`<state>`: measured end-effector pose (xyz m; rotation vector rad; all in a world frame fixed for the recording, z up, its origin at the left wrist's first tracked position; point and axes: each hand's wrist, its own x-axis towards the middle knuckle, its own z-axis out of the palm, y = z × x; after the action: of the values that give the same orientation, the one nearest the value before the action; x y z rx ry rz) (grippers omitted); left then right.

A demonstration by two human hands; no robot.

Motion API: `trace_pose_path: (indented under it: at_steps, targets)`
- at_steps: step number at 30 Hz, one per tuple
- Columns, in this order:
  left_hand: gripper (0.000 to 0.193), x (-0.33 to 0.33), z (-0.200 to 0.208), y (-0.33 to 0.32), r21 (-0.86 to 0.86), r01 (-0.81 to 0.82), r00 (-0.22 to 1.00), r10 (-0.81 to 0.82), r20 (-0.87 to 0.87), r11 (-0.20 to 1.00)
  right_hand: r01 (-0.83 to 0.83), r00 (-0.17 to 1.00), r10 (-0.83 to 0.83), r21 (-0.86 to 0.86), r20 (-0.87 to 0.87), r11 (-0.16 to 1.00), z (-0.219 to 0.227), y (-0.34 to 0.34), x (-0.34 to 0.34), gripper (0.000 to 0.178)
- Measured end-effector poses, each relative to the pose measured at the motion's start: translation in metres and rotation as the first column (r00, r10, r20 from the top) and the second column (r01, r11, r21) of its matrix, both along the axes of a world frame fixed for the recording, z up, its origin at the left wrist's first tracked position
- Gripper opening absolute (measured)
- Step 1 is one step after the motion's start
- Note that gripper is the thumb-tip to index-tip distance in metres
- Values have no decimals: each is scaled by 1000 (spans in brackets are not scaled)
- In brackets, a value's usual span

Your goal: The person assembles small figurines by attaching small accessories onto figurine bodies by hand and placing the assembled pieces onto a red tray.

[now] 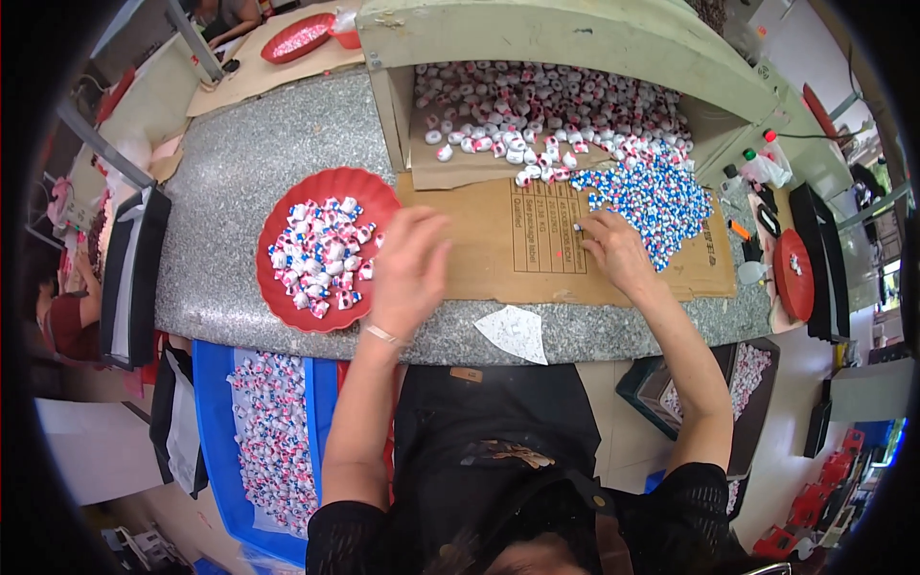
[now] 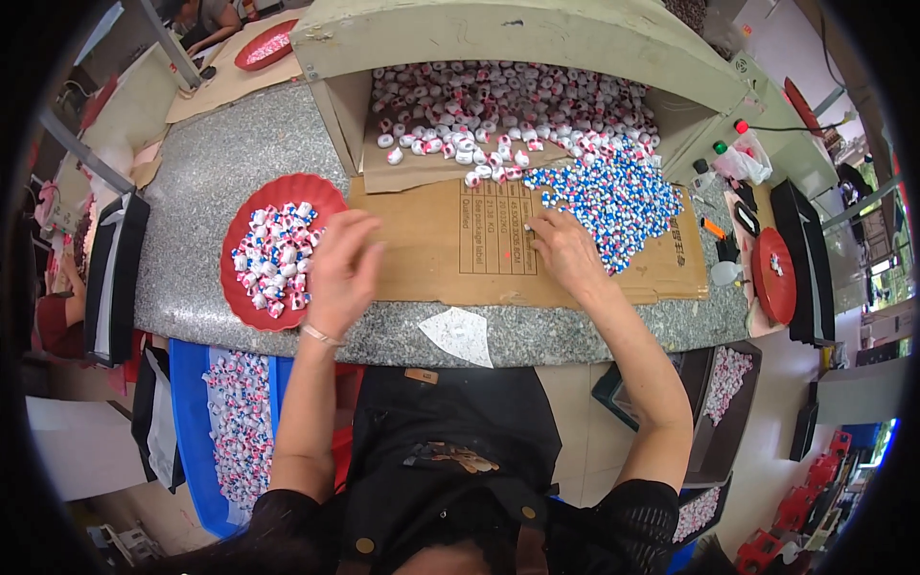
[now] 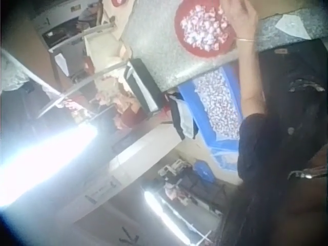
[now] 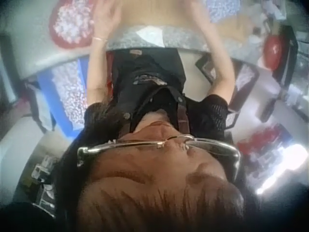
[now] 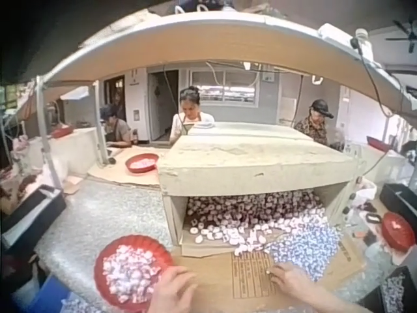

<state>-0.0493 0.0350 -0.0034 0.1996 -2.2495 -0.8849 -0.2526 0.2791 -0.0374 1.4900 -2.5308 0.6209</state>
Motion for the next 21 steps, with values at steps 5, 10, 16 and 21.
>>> trace_pose_path:
  at_steps: [5, 10, 16, 21]
  targets:
    - [20, -96, -42, 7, 25, 12, 996, -14, 85, 1000, -81, 986, 93, 92, -141, 993, -19, -12, -22, 30]
    - [24, -158, -61, 25, -103, 32, 967, -4, 256, 994, -35, 999, 35, 16, -20, 999, -10, -13, 13, 18]
    - [25, -151, -53, 35, 122, 81, 993, -90, 73, 989, -22, 1000, 22, 47, -1, 999, 0, 27, 54, 32]
    - [24, -65, -44, 42, 916, 290, 903, -397, -166, 276, -42, 995, 43, -17, 95, 999, -9, 38, 56, 28]
